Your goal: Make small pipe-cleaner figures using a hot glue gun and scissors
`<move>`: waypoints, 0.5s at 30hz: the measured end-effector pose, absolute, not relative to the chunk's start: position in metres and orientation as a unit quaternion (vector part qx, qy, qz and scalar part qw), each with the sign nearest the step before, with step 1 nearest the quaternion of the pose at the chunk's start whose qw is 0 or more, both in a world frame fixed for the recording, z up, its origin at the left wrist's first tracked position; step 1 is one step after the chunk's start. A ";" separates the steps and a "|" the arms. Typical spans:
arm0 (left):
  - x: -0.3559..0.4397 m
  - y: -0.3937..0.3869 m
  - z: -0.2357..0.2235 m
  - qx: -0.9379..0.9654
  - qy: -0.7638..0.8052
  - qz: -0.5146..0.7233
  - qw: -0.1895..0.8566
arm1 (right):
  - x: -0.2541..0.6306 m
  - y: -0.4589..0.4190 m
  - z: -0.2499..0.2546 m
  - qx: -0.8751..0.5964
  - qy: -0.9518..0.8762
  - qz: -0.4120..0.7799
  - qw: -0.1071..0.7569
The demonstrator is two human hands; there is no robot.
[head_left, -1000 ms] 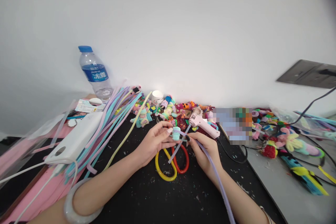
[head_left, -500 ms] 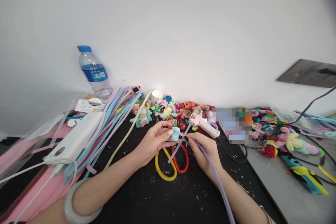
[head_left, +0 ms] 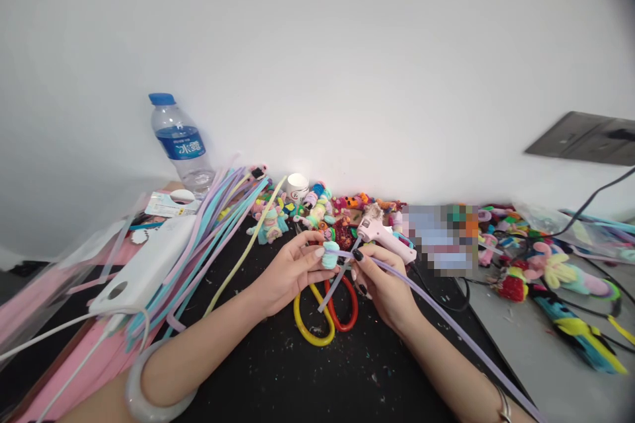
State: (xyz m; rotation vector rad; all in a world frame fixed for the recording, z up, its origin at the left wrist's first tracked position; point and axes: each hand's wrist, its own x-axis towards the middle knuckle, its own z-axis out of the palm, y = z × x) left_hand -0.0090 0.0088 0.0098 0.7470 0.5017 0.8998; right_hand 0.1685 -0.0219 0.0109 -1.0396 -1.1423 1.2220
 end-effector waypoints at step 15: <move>-0.012 0.011 0.009 0.324 0.216 0.387 0.836 | 0.170 -0.021 0.006 -0.508 -0.634 0.340 0.474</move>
